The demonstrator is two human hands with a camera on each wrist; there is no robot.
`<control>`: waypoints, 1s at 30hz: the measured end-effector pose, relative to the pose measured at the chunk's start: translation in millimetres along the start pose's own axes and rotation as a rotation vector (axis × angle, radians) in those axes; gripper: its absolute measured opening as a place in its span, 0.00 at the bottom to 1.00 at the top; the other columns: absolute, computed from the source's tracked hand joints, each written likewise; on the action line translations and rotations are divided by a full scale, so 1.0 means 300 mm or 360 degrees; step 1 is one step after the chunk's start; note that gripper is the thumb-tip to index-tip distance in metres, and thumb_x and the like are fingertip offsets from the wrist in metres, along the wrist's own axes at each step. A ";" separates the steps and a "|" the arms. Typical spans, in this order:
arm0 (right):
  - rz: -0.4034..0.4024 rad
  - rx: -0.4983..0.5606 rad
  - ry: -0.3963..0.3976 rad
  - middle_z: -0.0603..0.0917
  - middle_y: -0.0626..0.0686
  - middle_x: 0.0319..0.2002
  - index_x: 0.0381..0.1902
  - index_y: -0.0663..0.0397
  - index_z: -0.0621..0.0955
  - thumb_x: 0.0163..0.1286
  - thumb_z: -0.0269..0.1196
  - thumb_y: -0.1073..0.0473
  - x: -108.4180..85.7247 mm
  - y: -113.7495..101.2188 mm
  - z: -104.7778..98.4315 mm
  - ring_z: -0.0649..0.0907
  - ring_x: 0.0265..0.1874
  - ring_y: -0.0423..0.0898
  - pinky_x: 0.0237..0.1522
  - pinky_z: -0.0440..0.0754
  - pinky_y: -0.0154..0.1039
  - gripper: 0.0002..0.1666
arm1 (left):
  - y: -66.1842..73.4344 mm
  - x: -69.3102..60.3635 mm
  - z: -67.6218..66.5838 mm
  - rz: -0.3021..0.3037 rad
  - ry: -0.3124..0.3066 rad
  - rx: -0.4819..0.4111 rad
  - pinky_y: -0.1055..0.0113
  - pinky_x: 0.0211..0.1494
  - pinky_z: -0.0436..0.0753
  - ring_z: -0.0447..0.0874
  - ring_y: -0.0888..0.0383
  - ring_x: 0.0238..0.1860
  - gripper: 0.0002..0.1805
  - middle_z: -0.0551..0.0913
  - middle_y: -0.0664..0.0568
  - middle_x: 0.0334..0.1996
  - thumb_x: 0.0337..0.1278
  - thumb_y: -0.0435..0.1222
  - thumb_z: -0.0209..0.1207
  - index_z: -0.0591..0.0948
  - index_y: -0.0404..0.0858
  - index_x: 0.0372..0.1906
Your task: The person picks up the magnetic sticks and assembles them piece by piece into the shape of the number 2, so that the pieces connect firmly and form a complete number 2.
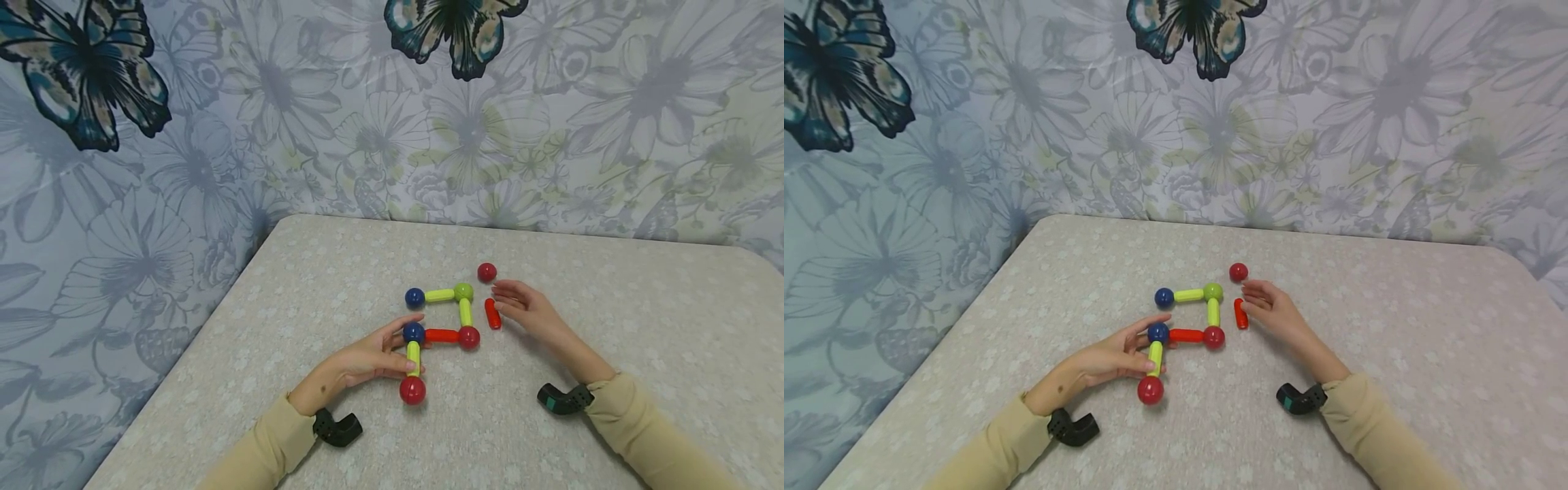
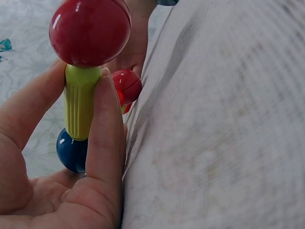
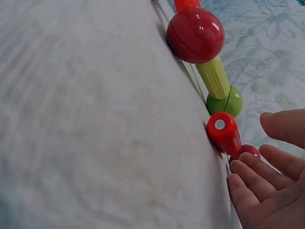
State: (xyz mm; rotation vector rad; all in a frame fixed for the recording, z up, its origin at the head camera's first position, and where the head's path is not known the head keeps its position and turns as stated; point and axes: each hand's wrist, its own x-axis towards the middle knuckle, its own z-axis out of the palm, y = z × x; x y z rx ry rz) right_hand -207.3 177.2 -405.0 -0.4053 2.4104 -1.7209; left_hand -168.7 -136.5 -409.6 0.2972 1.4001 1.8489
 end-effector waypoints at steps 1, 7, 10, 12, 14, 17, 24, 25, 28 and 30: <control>-0.0013 0.0000 0.0003 0.69 0.69 0.59 0.64 0.71 0.64 0.69 0.57 0.65 0.001 0.001 0.005 0.71 0.58 0.60 0.57 0.69 0.40 0.28 | 0.000 0.000 0.000 0.0000 0.0002 -0.0002 0.51 0.51 0.75 0.80 0.47 0.46 0.44 0.56 0.37 0.66 0.56 0.19 0.55 0.50 0.46 0.74; -0.0079 0.0009 -0.0004 0.68 0.69 0.60 0.64 0.70 0.62 0.66 0.60 0.67 0.005 0.020 0.027 0.69 0.59 0.60 0.55 0.70 0.38 0.32 | -0.002 0.002 -0.002 0.0003 -0.0001 -0.0007 0.51 0.51 0.76 0.80 0.47 0.47 0.45 0.54 0.37 0.68 0.56 0.19 0.55 0.50 0.46 0.74; -0.0083 -0.0017 0.0008 0.68 0.68 0.60 0.65 0.69 0.62 0.65 0.61 0.67 0.005 0.027 0.036 0.69 0.60 0.60 0.58 0.68 0.44 0.33 | -0.002 0.003 -0.003 0.0003 -0.0002 -0.0010 0.52 0.51 0.76 0.80 0.47 0.47 0.45 0.54 0.37 0.68 0.56 0.19 0.55 0.50 0.46 0.74; -0.0073 -0.0065 0.0022 0.69 0.67 0.60 0.65 0.67 0.63 0.64 0.62 0.67 0.004 0.030 0.042 0.68 0.60 0.60 0.59 0.66 0.48 0.34 | -0.001 0.003 -0.002 0.0001 -0.0002 -0.0013 0.52 0.51 0.76 0.80 0.47 0.47 0.45 0.54 0.37 0.68 0.56 0.19 0.55 0.50 0.46 0.74; -0.0080 -0.0166 0.0034 0.69 0.66 0.60 0.65 0.65 0.63 0.62 0.64 0.67 0.002 0.031 0.049 0.69 0.60 0.61 0.60 0.64 0.50 0.35 | -0.001 0.003 -0.001 0.0001 -0.0003 -0.0013 0.52 0.51 0.76 0.80 0.47 0.47 0.45 0.54 0.37 0.68 0.56 0.19 0.55 0.50 0.46 0.74; -0.0118 -0.0358 0.0047 0.71 0.64 0.59 0.65 0.62 0.65 0.60 0.66 0.67 -0.005 0.031 0.063 0.70 0.59 0.60 0.60 0.64 0.51 0.37 | 0.001 0.002 0.001 0.0002 -0.0008 -0.0008 0.52 0.51 0.76 0.80 0.47 0.47 0.45 0.54 0.37 0.68 0.56 0.20 0.55 0.50 0.46 0.74; -0.0255 -0.0482 0.0127 0.76 0.62 0.56 0.63 0.64 0.68 0.60 0.63 0.74 -0.013 0.046 0.075 0.75 0.55 0.56 0.55 0.71 0.49 0.32 | 0.002 0.005 0.002 0.0005 -0.0015 0.0005 0.51 0.51 0.75 0.80 0.48 0.46 0.45 0.57 0.37 0.66 0.56 0.20 0.55 0.49 0.46 0.74; -0.0261 -0.0471 0.0140 0.76 0.62 0.55 0.62 0.64 0.68 0.60 0.62 0.74 -0.013 0.049 0.074 0.76 0.54 0.56 0.54 0.71 0.49 0.31 | 0.002 0.005 0.002 0.0003 -0.0013 0.0004 0.51 0.51 0.75 0.80 0.48 0.46 0.45 0.57 0.37 0.66 0.56 0.20 0.55 0.49 0.46 0.74; -0.0266 -0.0396 0.0149 0.77 0.62 0.54 0.62 0.65 0.69 0.61 0.61 0.74 -0.013 0.055 0.072 0.76 0.53 0.55 0.53 0.72 0.46 0.30 | 0.002 0.003 0.002 0.0002 -0.0008 0.0002 0.51 0.51 0.75 0.81 0.47 0.46 0.45 0.57 0.36 0.66 0.56 0.20 0.55 0.50 0.46 0.74; -0.0258 -0.0334 0.0144 0.76 0.63 0.55 0.62 0.66 0.69 0.62 0.61 0.74 -0.014 0.058 0.071 0.76 0.54 0.55 0.53 0.72 0.43 0.29 | 0.001 0.002 0.003 -0.0001 -0.0003 0.0002 0.51 0.51 0.75 0.81 0.47 0.46 0.45 0.56 0.36 0.66 0.56 0.19 0.55 0.50 0.46 0.74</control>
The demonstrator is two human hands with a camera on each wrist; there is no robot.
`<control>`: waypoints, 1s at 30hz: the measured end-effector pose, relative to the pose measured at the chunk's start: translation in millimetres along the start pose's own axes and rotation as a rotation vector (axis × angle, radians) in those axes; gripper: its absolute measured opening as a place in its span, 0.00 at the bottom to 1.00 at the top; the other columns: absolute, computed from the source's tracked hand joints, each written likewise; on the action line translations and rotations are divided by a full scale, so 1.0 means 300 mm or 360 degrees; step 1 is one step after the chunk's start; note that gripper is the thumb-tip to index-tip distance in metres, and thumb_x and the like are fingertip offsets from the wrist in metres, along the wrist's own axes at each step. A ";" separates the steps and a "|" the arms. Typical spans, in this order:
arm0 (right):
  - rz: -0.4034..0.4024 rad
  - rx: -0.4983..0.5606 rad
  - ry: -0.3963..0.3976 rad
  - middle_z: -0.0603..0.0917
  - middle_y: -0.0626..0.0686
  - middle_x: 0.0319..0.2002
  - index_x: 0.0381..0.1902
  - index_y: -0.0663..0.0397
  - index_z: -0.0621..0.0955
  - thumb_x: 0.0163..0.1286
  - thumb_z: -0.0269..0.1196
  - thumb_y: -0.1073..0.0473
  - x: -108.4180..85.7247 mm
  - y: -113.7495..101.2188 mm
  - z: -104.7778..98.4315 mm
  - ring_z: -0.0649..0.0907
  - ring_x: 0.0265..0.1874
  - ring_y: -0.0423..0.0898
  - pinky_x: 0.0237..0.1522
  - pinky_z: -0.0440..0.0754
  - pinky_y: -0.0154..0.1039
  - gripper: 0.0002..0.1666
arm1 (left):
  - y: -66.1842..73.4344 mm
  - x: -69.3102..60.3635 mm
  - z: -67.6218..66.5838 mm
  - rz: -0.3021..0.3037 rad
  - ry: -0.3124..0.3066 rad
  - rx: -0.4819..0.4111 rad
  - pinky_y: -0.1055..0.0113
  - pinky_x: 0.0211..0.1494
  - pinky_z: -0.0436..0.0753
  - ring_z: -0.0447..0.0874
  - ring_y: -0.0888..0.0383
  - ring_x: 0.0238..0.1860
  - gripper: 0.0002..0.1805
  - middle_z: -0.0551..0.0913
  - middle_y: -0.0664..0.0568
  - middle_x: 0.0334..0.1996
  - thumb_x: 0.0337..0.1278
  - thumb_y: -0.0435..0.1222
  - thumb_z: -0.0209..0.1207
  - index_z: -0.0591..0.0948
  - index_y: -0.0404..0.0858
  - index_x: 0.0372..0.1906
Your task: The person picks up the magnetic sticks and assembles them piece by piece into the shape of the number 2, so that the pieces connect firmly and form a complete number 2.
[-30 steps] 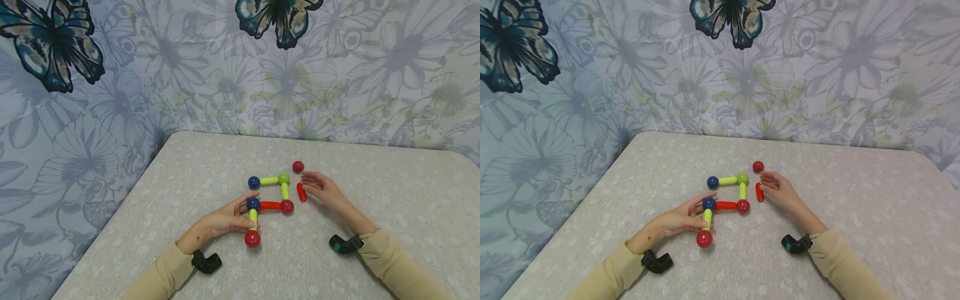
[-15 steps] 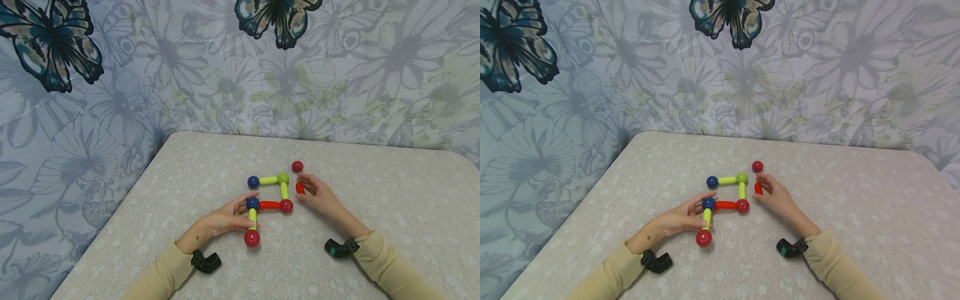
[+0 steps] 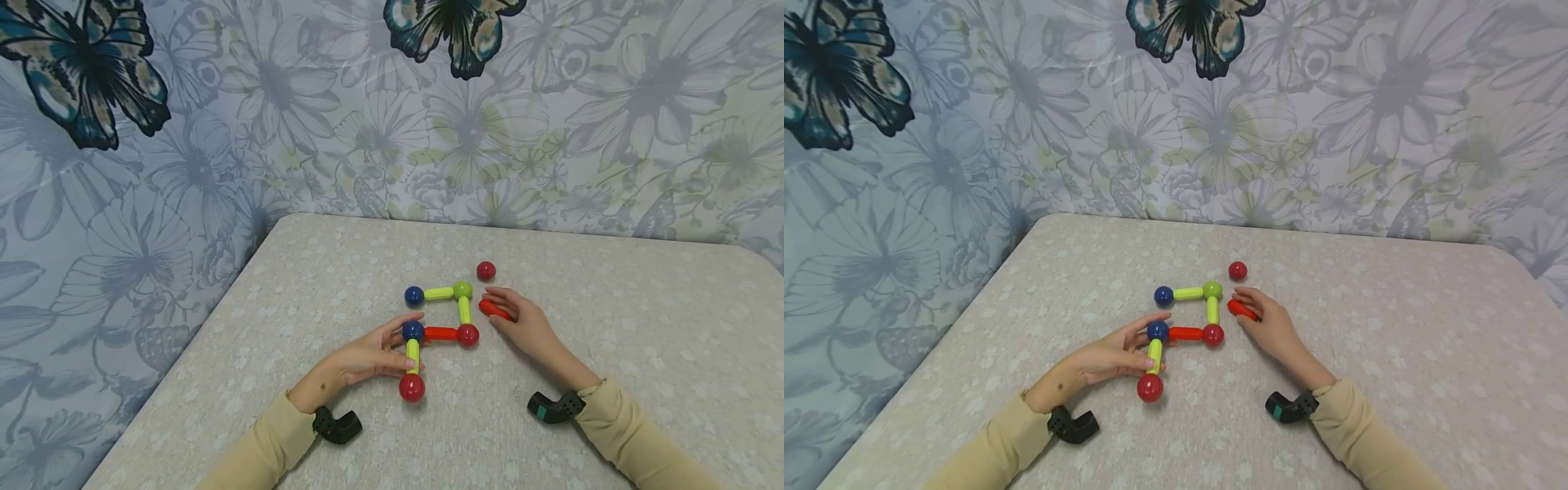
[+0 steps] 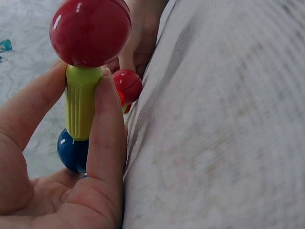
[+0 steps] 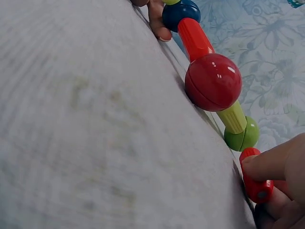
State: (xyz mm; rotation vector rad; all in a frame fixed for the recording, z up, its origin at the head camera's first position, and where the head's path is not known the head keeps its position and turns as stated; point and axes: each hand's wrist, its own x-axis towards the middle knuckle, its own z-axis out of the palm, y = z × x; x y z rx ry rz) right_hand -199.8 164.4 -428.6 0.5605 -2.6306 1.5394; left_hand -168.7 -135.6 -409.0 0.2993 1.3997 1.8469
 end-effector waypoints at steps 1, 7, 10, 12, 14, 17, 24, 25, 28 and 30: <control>0.0005 0.0035 0.0000 0.76 0.63 0.55 0.62 0.67 0.68 0.63 0.60 0.74 0.000 0.000 -0.001 0.76 0.54 0.55 0.53 0.72 0.42 0.29 | 0.000 0.000 0.000 0.0000 0.0002 0.0001 0.51 0.51 0.75 0.81 0.47 0.46 0.45 0.56 0.36 0.66 0.56 0.19 0.55 0.50 0.46 0.74; 0.0097 0.0250 0.0020 0.74 0.66 0.56 0.62 0.70 0.67 0.64 0.59 0.74 0.003 -0.007 -0.008 0.74 0.56 0.55 0.51 0.72 0.32 0.28 | -0.003 0.001 -0.004 0.0000 0.0006 0.0001 0.51 0.51 0.75 0.80 0.47 0.46 0.45 0.55 0.36 0.67 0.56 0.19 0.55 0.50 0.46 0.74; 0.0186 0.0361 0.0028 0.74 0.66 0.57 0.62 0.70 0.67 0.65 0.59 0.73 0.008 -0.022 -0.020 0.74 0.56 0.55 0.50 0.72 0.29 0.28 | -0.004 0.001 -0.007 0.0003 0.0000 0.0000 0.52 0.51 0.76 0.80 0.47 0.47 0.45 0.55 0.37 0.68 0.56 0.19 0.55 0.50 0.46 0.74; 0.0236 0.0413 0.0017 0.73 0.66 0.57 0.63 0.69 0.67 0.66 0.59 0.70 0.007 -0.044 -0.034 0.75 0.55 0.53 0.48 0.73 0.29 0.28 | -0.005 0.001 -0.009 0.0006 -0.0008 -0.0001 0.52 0.51 0.76 0.80 0.47 0.47 0.45 0.54 0.37 0.68 0.56 0.19 0.55 0.50 0.46 0.74; 0.0273 0.0471 -0.0016 0.74 0.65 0.57 0.64 0.67 0.66 0.67 0.60 0.67 0.003 -0.074 -0.050 0.76 0.54 0.51 0.48 0.74 0.30 0.29 | -0.004 0.002 -0.011 0.0010 -0.0016 0.0001 0.52 0.51 0.76 0.80 0.46 0.47 0.45 0.54 0.37 0.68 0.56 0.19 0.55 0.50 0.46 0.74; 0.0299 0.0571 -0.0106 0.75 0.63 0.56 0.64 0.64 0.67 0.67 0.61 0.62 -0.008 -0.123 -0.068 0.78 0.52 0.49 0.47 0.76 0.34 0.29 | -0.003 0.003 -0.013 0.0014 -0.0021 0.0007 0.51 0.51 0.76 0.80 0.46 0.47 0.45 0.54 0.37 0.68 0.56 0.19 0.55 0.50 0.46 0.74; 0.0352 0.0607 -0.0471 0.79 0.58 0.51 0.60 0.63 0.72 0.69 0.58 0.59 -0.076 -0.203 -0.008 0.79 0.48 0.49 0.47 0.77 0.37 0.24 | -0.003 0.007 -0.014 0.0005 -0.0029 0.0018 0.50 0.52 0.75 0.79 0.46 0.48 0.44 0.54 0.37 0.68 0.57 0.21 0.55 0.50 0.47 0.74; 0.0356 0.0644 -0.0529 0.79 0.59 0.51 0.60 0.64 0.72 0.69 0.58 0.61 -0.091 -0.209 0.009 0.79 0.49 0.49 0.47 0.77 0.37 0.23 | -0.004 0.008 -0.014 0.0002 -0.0032 0.0021 0.50 0.52 0.74 0.79 0.46 0.48 0.44 0.54 0.37 0.67 0.57 0.21 0.56 0.50 0.47 0.74; 0.0410 0.0765 -0.0666 0.79 0.59 0.50 0.59 0.65 0.73 0.69 0.58 0.62 -0.133 -0.225 0.055 0.79 0.49 0.50 0.47 0.77 0.38 0.22 | -0.004 0.009 -0.013 0.0002 -0.0037 0.0034 0.50 0.52 0.74 0.79 0.47 0.48 0.44 0.55 0.37 0.67 0.57 0.22 0.56 0.49 0.47 0.74; 0.0425 0.0834 -0.0717 0.79 0.59 0.50 0.58 0.66 0.73 0.69 0.58 0.62 -0.156 -0.232 0.078 0.79 0.49 0.50 0.47 0.77 0.38 0.22 | -0.001 0.006 -0.011 0.0005 -0.0027 0.0040 0.50 0.52 0.75 0.80 0.47 0.47 0.44 0.55 0.37 0.67 0.57 0.21 0.56 0.49 0.47 0.74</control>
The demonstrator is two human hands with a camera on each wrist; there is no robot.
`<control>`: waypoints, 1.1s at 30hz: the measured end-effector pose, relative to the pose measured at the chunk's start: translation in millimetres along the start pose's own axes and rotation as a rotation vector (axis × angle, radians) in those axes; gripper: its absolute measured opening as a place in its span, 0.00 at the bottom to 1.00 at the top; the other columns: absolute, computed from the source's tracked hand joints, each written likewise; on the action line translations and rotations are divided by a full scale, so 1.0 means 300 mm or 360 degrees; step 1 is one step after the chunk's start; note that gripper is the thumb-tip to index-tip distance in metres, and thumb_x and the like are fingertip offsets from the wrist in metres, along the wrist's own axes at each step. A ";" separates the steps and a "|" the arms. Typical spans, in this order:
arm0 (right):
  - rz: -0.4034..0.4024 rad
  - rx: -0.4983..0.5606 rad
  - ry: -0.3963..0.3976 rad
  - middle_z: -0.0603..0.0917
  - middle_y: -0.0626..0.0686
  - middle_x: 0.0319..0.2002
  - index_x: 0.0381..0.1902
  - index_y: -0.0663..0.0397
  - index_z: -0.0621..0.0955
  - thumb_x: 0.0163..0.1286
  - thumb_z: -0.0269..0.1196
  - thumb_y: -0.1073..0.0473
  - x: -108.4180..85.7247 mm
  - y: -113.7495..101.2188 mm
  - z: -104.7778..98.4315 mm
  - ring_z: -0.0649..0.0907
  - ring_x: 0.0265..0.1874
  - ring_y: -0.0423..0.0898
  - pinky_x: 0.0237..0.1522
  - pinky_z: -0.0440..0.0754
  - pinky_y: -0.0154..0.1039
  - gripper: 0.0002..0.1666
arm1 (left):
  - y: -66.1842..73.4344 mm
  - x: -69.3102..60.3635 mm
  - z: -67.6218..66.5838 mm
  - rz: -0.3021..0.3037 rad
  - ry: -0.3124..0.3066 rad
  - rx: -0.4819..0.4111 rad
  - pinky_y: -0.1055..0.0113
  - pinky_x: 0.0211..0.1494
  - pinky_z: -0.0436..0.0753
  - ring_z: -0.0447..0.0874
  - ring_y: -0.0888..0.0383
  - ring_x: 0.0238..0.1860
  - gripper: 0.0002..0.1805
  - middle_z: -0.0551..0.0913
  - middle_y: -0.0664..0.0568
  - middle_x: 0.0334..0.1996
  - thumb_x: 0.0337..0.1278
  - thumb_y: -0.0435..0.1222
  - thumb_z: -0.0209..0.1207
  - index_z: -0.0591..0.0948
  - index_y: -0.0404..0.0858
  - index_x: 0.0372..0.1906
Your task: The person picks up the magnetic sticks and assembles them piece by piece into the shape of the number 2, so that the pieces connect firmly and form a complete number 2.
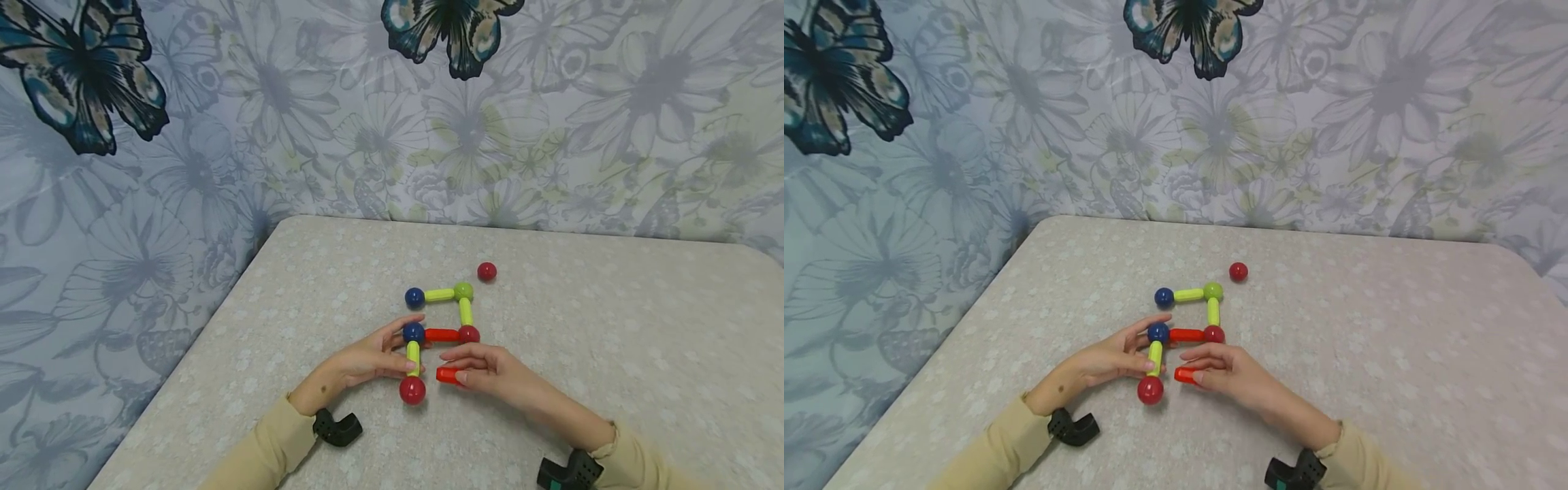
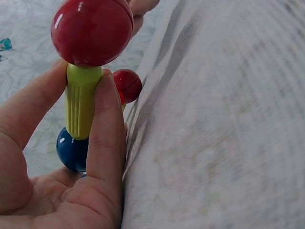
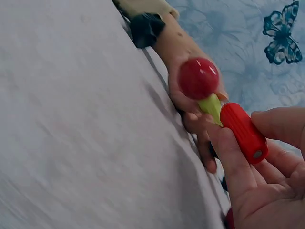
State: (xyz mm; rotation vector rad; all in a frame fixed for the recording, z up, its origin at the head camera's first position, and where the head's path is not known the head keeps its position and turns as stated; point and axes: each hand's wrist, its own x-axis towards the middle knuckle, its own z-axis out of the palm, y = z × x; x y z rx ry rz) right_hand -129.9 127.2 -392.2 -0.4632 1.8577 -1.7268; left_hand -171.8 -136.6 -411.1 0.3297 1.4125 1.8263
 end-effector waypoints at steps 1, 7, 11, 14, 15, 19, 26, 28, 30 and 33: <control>0.0013 0.0025 -0.0018 0.80 0.59 0.49 0.58 0.66 0.73 0.69 0.58 0.62 -0.005 0.005 0.012 0.79 0.48 0.50 0.46 0.77 0.37 0.22 | 0.001 -0.002 0.001 0.0003 0.0003 0.0004 0.50 0.52 0.75 0.80 0.48 0.47 0.44 0.55 0.37 0.67 0.57 0.21 0.56 0.49 0.47 0.74; 0.0042 0.0133 -0.0068 0.80 0.59 0.48 0.58 0.68 0.72 0.68 0.59 0.62 -0.013 0.023 0.060 0.80 0.46 0.50 0.45 0.78 0.37 0.22 | 0.001 -0.004 0.001 0.0020 0.0009 0.0018 0.51 0.52 0.75 0.81 0.50 0.45 0.45 0.57 0.38 0.66 0.57 0.21 0.56 0.49 0.47 0.74; 0.0094 0.0134 -0.0041 0.81 0.58 0.47 0.57 0.66 0.73 0.67 0.60 0.61 -0.012 0.032 0.076 0.80 0.45 0.49 0.45 0.78 0.37 0.22 | -0.004 -0.003 0.001 0.0023 0.0010 0.0013 0.51 0.52 0.75 0.81 0.50 0.45 0.45 0.57 0.37 0.66 0.56 0.21 0.56 0.49 0.46 0.74; 0.0109 0.0137 -0.0031 0.81 0.58 0.48 0.57 0.66 0.74 0.67 0.60 0.61 -0.011 0.036 0.080 0.80 0.45 0.49 0.46 0.78 0.38 0.22 | -0.005 -0.004 0.001 0.0022 0.0010 0.0006 0.50 0.52 0.75 0.81 0.49 0.45 0.45 0.58 0.37 0.66 0.56 0.21 0.56 0.50 0.46 0.74; 0.0112 0.0141 -0.0030 0.81 0.58 0.48 0.57 0.67 0.74 0.67 0.60 0.61 -0.012 0.037 0.081 0.80 0.45 0.49 0.46 0.78 0.38 0.22 | -0.005 -0.004 0.001 0.0022 0.0009 0.0007 0.50 0.52 0.75 0.81 0.49 0.45 0.45 0.57 0.37 0.66 0.56 0.21 0.56 0.50 0.45 0.74; 0.0131 0.0160 -0.0045 0.81 0.58 0.47 0.56 0.67 0.74 0.67 0.60 0.63 -0.012 0.041 0.080 0.80 0.44 0.49 0.45 0.78 0.39 0.22 | -0.005 -0.005 0.001 0.0020 0.0008 0.0012 0.51 0.52 0.75 0.80 0.48 0.46 0.45 0.57 0.37 0.66 0.56 0.21 0.56 0.50 0.46 0.74; 0.0122 0.0295 -0.0183 0.80 0.62 0.47 0.56 0.72 0.73 0.67 0.58 0.66 -0.015 0.053 0.082 0.82 0.44 0.52 0.46 0.78 0.40 0.21 | -0.006 -0.003 0.006 0.0009 0.0052 0.0045 0.52 0.51 0.75 0.81 0.49 0.43 0.47 0.48 0.38 0.70 0.55 0.22 0.58 0.49 0.50 0.74; 0.0130 0.0313 -0.0188 0.80 0.63 0.47 0.56 0.72 0.73 0.67 0.58 0.67 -0.015 0.056 0.084 0.82 0.44 0.53 0.46 0.78 0.40 0.21 | -0.008 -0.002 0.008 0.0011 0.0076 0.0058 0.52 0.52 0.75 0.82 0.48 0.43 0.49 0.41 0.38 0.71 0.55 0.23 0.58 0.47 0.53 0.74; 0.0140 0.0322 -0.0177 0.80 0.63 0.47 0.56 0.72 0.73 0.67 0.58 0.67 -0.015 0.057 0.086 0.82 0.44 0.53 0.46 0.78 0.41 0.21 | -0.010 0.000 0.009 0.0019 0.0099 0.0072 0.51 0.52 0.75 0.82 0.48 0.42 0.50 0.35 0.38 0.72 0.55 0.23 0.59 0.45 0.55 0.74; 0.0171 0.0347 -0.0153 0.80 0.63 0.47 0.56 0.72 0.73 0.67 0.58 0.67 -0.015 0.057 0.089 0.82 0.44 0.53 0.47 0.77 0.42 0.21 | -0.015 0.004 0.006 0.0049 0.0100 0.0104 0.51 0.53 0.74 0.82 0.48 0.43 0.51 0.35 0.40 0.72 0.55 0.23 0.59 0.44 0.56 0.74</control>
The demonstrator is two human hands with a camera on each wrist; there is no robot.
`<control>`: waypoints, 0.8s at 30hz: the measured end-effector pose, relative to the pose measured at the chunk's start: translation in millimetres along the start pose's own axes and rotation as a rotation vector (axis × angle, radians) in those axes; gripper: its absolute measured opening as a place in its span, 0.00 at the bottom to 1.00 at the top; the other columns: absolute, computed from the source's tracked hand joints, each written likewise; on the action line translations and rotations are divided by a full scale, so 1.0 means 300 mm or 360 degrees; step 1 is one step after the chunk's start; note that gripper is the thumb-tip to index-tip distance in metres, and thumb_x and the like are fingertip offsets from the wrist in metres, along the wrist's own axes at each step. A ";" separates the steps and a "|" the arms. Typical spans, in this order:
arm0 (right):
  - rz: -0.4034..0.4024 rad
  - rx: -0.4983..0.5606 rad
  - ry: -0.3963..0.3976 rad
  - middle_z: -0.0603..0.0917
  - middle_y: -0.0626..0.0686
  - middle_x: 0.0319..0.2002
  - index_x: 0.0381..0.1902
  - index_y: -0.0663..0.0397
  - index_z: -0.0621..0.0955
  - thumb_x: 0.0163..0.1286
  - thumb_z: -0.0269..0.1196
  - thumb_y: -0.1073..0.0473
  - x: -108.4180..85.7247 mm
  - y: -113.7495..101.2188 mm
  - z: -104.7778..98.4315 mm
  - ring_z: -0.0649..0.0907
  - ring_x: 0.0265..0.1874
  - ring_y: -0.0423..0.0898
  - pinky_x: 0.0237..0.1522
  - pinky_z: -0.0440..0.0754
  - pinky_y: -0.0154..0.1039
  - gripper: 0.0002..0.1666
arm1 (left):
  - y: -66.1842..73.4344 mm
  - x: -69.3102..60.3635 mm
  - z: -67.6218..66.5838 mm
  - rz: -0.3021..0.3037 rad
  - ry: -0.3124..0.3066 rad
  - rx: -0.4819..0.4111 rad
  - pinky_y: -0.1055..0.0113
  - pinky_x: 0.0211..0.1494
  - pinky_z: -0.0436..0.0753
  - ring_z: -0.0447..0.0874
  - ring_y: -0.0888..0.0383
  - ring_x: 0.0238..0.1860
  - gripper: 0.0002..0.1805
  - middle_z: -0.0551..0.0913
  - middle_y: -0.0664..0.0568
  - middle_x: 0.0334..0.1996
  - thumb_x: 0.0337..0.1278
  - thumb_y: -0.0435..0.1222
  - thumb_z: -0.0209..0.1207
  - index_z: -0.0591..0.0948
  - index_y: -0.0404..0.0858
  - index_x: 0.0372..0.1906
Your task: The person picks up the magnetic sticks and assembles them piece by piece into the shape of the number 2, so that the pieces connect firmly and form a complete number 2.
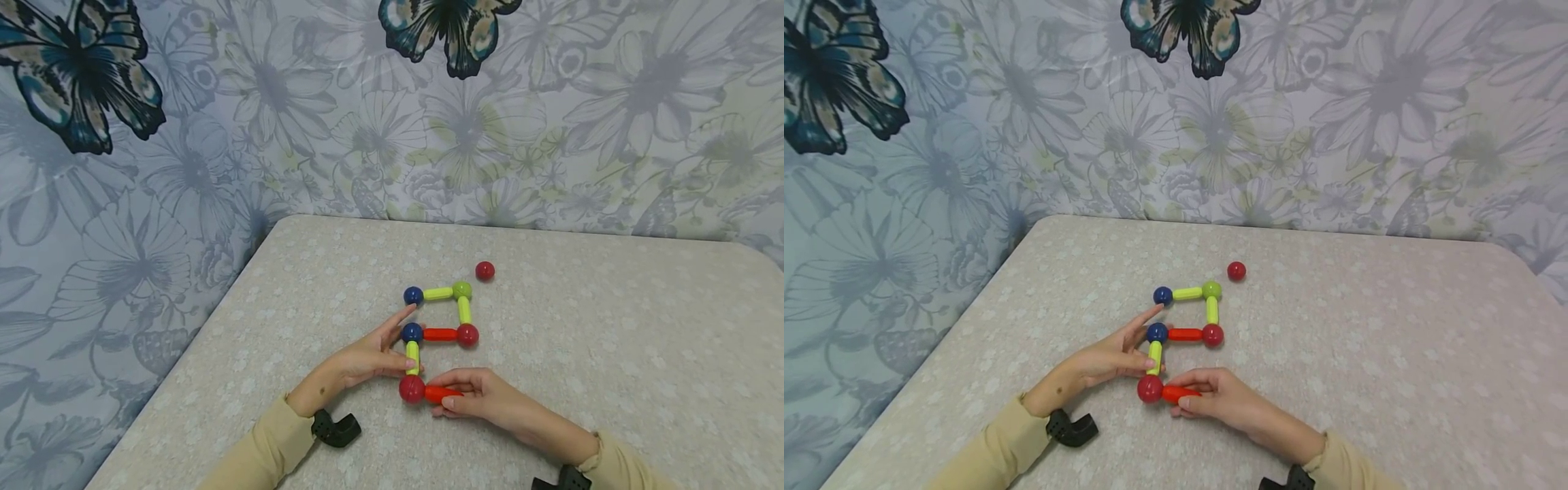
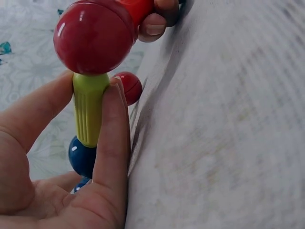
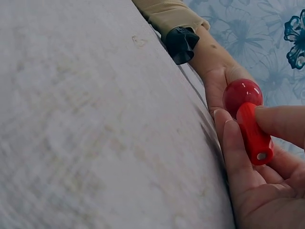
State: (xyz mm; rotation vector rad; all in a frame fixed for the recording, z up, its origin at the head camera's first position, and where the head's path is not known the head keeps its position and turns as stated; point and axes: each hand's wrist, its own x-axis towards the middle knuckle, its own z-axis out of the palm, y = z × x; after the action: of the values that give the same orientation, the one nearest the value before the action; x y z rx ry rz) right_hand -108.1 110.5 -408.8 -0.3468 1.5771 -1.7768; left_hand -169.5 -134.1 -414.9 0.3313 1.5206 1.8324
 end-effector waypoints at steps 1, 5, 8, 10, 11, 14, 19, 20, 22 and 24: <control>0.0003 0.0005 0.0007 0.80 0.63 0.47 0.56 0.72 0.73 0.67 0.58 0.67 0.000 -0.001 0.001 0.82 0.44 0.53 0.47 0.77 0.42 0.21 | 0.000 0.001 -0.001 0.0020 -0.0005 0.0019 0.51 0.52 0.75 0.82 0.47 0.43 0.51 0.36 0.41 0.72 0.55 0.23 0.59 0.44 0.56 0.74; -0.0014 0.0025 -0.0003 0.80 0.64 0.47 0.56 0.73 0.72 0.67 0.58 0.67 0.002 0.003 0.001 0.82 0.44 0.53 0.47 0.77 0.41 0.21 | 0.006 0.000 0.002 0.0077 -0.0008 0.0210 0.53 0.49 0.77 0.82 0.47 0.42 0.51 0.44 0.46 0.72 0.55 0.24 0.60 0.44 0.53 0.75; -0.0036 0.0014 -0.0014 0.80 0.64 0.46 0.56 0.73 0.73 0.68 0.58 0.67 0.003 0.008 0.002 0.82 0.44 0.53 0.47 0.78 0.41 0.21 | 0.024 -0.016 0.008 0.0081 0.0091 0.0492 0.57 0.45 0.80 0.82 0.49 0.38 0.50 0.49 0.46 0.71 0.54 0.29 0.63 0.46 0.51 0.74; -0.0034 -0.0007 -0.0007 0.81 0.64 0.45 0.55 0.73 0.73 0.67 0.58 0.67 0.006 0.010 0.004 0.82 0.44 0.52 0.47 0.78 0.41 0.20 | 0.043 -0.040 0.009 0.0111 0.0228 0.0750 0.60 0.40 0.81 0.82 0.52 0.34 0.47 0.56 0.42 0.67 0.55 0.33 0.64 0.50 0.49 0.74; -0.0023 -0.0015 0.0000 0.81 0.63 0.45 0.55 0.72 0.74 0.67 0.59 0.67 0.008 0.009 0.005 0.82 0.44 0.52 0.47 0.78 0.40 0.20 | 0.052 -0.054 0.008 0.0126 0.0302 0.0867 0.61 0.37 0.81 0.82 0.53 0.32 0.44 0.61 0.40 0.63 0.55 0.35 0.64 0.53 0.48 0.73; 0.0014 -0.0008 -0.0002 0.82 0.62 0.45 0.55 0.71 0.74 0.67 0.59 0.66 0.009 0.014 0.013 0.82 0.44 0.52 0.47 0.78 0.40 0.20 | 0.072 -0.114 0.005 0.0129 0.0420 0.1124 0.62 0.31 0.81 0.82 0.54 0.26 0.35 0.72 0.42 0.47 0.57 0.36 0.63 0.62 0.42 0.69; 0.0047 0.0072 -0.0018 0.81 0.63 0.47 0.55 0.72 0.74 0.67 0.59 0.65 0.008 0.026 0.018 0.81 0.46 0.53 0.48 0.77 0.41 0.21 | 0.060 -0.185 0.016 0.0007 0.0055 0.0926 0.60 0.33 0.82 0.84 0.50 0.29 0.25 0.81 0.46 0.35 0.62 0.35 0.58 0.69 0.37 0.64; 0.0055 0.0091 -0.0007 0.81 0.63 0.47 0.55 0.72 0.73 0.67 0.59 0.64 0.008 0.026 0.015 0.81 0.47 0.53 0.48 0.76 0.41 0.21 | 0.056 -0.186 0.019 -0.0015 -0.0029 0.0841 0.60 0.34 0.82 0.84 0.49 0.30 0.25 0.82 0.46 0.35 0.63 0.35 0.58 0.69 0.37 0.64; 0.0083 0.0143 0.0028 0.80 0.63 0.48 0.56 0.72 0.73 0.68 0.59 0.63 0.009 0.022 0.008 0.81 0.47 0.54 0.49 0.76 0.42 0.23 | 0.047 -0.179 0.022 -0.0032 -0.0156 0.0697 0.59 0.37 0.82 0.84 0.48 0.34 0.26 0.82 0.45 0.38 0.64 0.36 0.57 0.68 0.38 0.65; 0.0121 0.0197 0.0069 0.80 0.63 0.49 0.57 0.72 0.72 0.68 0.59 0.62 0.010 0.016 0.004 0.80 0.48 0.54 0.50 0.75 0.42 0.23 | 0.040 -0.166 0.024 -0.0017 -0.0247 0.0608 0.59 0.40 0.81 0.84 0.48 0.36 0.27 0.81 0.45 0.43 0.64 0.35 0.56 0.66 0.38 0.67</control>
State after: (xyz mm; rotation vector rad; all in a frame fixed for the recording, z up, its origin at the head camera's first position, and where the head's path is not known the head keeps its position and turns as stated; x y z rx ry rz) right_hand -108.0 107.6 -413.9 -0.1881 1.4817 -1.8234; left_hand -134.3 -162.2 -389.7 0.6285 1.7518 1.4628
